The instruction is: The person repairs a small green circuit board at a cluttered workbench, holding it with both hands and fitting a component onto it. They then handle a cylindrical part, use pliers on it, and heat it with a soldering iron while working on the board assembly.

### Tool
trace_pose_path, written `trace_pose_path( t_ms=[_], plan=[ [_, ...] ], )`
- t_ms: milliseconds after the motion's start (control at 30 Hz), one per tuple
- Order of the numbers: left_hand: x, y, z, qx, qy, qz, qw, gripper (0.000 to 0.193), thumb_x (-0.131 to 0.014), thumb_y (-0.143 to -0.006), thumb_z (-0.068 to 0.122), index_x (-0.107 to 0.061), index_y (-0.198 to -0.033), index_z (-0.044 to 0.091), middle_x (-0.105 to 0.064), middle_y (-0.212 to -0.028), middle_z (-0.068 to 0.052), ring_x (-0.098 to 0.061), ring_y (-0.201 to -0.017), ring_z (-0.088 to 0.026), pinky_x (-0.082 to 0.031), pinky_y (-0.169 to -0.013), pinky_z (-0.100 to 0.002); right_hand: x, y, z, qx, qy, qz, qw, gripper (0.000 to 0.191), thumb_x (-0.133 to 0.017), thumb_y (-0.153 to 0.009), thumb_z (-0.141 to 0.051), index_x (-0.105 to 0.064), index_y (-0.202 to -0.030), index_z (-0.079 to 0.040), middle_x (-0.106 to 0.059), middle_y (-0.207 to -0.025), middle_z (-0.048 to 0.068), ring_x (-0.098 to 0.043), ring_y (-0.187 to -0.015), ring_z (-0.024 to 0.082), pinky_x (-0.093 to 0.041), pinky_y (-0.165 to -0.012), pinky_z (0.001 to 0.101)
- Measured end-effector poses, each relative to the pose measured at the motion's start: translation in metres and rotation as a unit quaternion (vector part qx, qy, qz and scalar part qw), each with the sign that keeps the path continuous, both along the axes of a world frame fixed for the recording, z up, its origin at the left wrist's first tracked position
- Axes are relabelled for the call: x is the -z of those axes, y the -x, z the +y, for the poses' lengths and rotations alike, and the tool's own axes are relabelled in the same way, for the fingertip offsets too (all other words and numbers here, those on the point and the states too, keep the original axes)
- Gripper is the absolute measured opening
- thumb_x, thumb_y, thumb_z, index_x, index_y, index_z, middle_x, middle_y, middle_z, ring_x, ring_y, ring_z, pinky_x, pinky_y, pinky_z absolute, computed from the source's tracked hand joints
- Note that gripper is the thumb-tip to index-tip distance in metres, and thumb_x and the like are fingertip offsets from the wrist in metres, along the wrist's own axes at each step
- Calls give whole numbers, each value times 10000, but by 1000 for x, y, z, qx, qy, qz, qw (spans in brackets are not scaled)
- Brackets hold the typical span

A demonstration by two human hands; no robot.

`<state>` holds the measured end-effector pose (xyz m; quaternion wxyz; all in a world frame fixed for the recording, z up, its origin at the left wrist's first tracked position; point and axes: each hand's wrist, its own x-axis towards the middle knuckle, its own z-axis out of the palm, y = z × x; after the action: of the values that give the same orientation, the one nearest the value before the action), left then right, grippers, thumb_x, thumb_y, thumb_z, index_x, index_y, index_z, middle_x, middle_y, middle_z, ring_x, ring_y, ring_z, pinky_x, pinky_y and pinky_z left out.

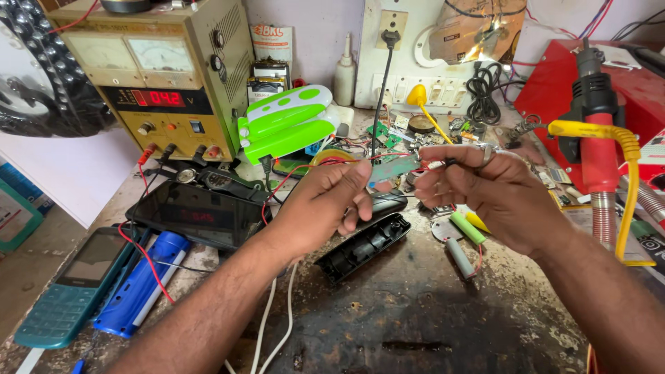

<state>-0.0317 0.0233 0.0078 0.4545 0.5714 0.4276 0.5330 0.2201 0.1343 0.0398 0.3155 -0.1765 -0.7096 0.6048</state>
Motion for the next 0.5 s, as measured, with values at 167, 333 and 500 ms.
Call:
trace_pose_path(
  t_ms=[167,333,500],
  plan=[
    [-9,-4,-9,48,24,-57,997,523,-413,-1082,441,-704,-1108,6,-626,-673,-34,-504,-507,-88,-420,-493,-232,2,-3,2,-26,30,64,997,339,-509,-1061,-115,-615,-1350,27,-742,-1100,158,-724,-991,244,-585,-902,417],
    [-10,-6,-11,88,22,-73,993,524,-415,-1081,445,-695,-1139,6,-689,-712,-91,-547,-510,-109,-456,-506,-251,5,-4,8,13,19,77,997,315,-521,-1084,-92,-604,-1345,63,-722,-1100,158,-712,-1022,242,-588,-950,452],
    [-11,-8,-12,94,27,-102,990,493,-420,-1092,422,-649,-1094,-15,-750,-803,-139,-608,-557,-119,-515,-539,-275,5,-7,7,-39,40,77,996,341,-573,-1012,-106,-617,-1327,13,-740,-1083,147,-730,-1002,233,-587,-903,419]
  ],
)
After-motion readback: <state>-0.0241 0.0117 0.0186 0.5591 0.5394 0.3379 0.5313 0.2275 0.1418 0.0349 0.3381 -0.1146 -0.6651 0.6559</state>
